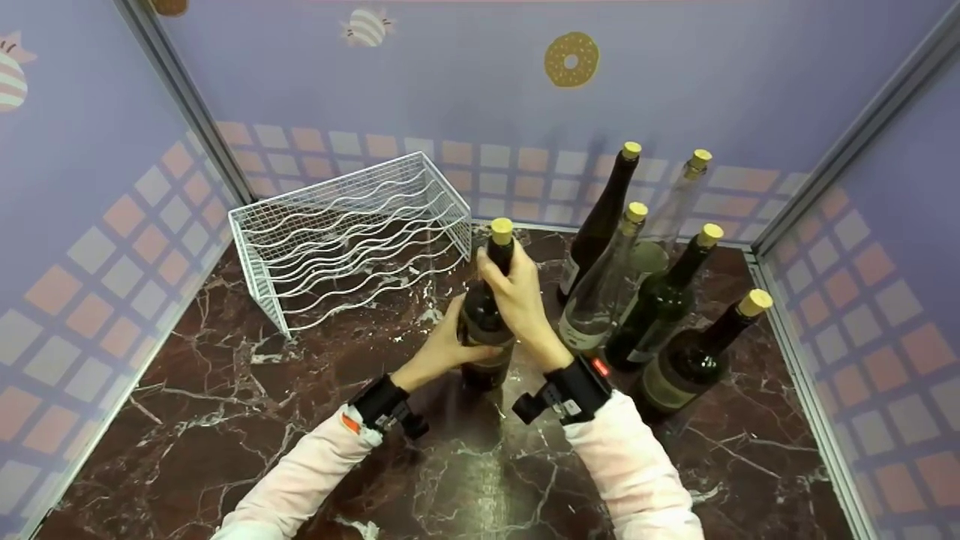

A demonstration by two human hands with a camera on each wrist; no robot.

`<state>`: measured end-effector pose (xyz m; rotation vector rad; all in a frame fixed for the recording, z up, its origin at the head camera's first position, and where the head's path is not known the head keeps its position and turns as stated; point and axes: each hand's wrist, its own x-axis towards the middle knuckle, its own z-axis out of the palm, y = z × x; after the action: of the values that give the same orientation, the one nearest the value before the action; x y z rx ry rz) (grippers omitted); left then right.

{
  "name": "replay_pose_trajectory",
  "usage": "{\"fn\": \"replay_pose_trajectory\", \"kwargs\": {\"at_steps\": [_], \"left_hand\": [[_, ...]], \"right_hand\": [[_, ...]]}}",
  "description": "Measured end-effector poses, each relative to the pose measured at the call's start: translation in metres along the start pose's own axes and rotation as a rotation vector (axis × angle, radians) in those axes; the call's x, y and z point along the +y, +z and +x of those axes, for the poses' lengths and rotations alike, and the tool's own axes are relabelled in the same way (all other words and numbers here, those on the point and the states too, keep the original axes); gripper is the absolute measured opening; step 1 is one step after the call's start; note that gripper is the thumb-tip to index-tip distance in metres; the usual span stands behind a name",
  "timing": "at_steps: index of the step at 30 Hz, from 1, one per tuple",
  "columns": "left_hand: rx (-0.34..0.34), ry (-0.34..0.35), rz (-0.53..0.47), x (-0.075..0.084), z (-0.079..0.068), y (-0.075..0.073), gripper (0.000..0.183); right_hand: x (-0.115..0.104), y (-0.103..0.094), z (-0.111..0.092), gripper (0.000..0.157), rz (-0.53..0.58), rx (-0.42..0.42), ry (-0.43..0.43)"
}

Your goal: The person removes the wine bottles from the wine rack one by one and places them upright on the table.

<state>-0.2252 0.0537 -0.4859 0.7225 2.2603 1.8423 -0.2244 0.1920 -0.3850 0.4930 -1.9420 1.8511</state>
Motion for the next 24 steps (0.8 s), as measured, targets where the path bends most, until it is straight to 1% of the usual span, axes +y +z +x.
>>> {"fn": "replay_pose_trajectory", "kwargs": {"at_steps": [3, 8, 12, 14, 17, 20, 24], "left_hand": [[-0.009, -0.008, 0.041, 0.001, 0.001, -0.001, 0.092], [-0.021, -0.044, 0.062, -0.005, 0.002, -0.004, 0.094], [-0.029, -0.097, 0.068, -0.01, 0.0, -0.012, 0.093], [-0.027, -0.104, 0.082, -0.013, -0.001, -0.016, 0.091], [-0.006, -0.102, 0.103, -0.019, -0.002, -0.023, 0.09], [0.013, -0.1, 0.083, -0.024, -0.003, -0.028, 0.088], [0.018, -0.11, 0.04, -0.025, -0.004, -0.03, 0.086]], "right_hand": [[-0.001, -0.007, 0.0, 0.013, 0.009, 0.051, 0.005], [-0.002, -0.022, -0.004, 0.015, 0.02, 0.115, -0.016], [0.0, -0.035, -0.009, 0.018, 0.004, 0.174, -0.052], [0.0, -0.041, -0.012, 0.018, 0.012, 0.204, -0.058], [0.001, -0.051, -0.015, 0.019, 0.013, 0.237, -0.073], [0.002, -0.061, -0.018, 0.02, 0.03, 0.264, -0.086], [0.004, -0.073, -0.023, 0.023, 0.033, 0.299, -0.091]]}}
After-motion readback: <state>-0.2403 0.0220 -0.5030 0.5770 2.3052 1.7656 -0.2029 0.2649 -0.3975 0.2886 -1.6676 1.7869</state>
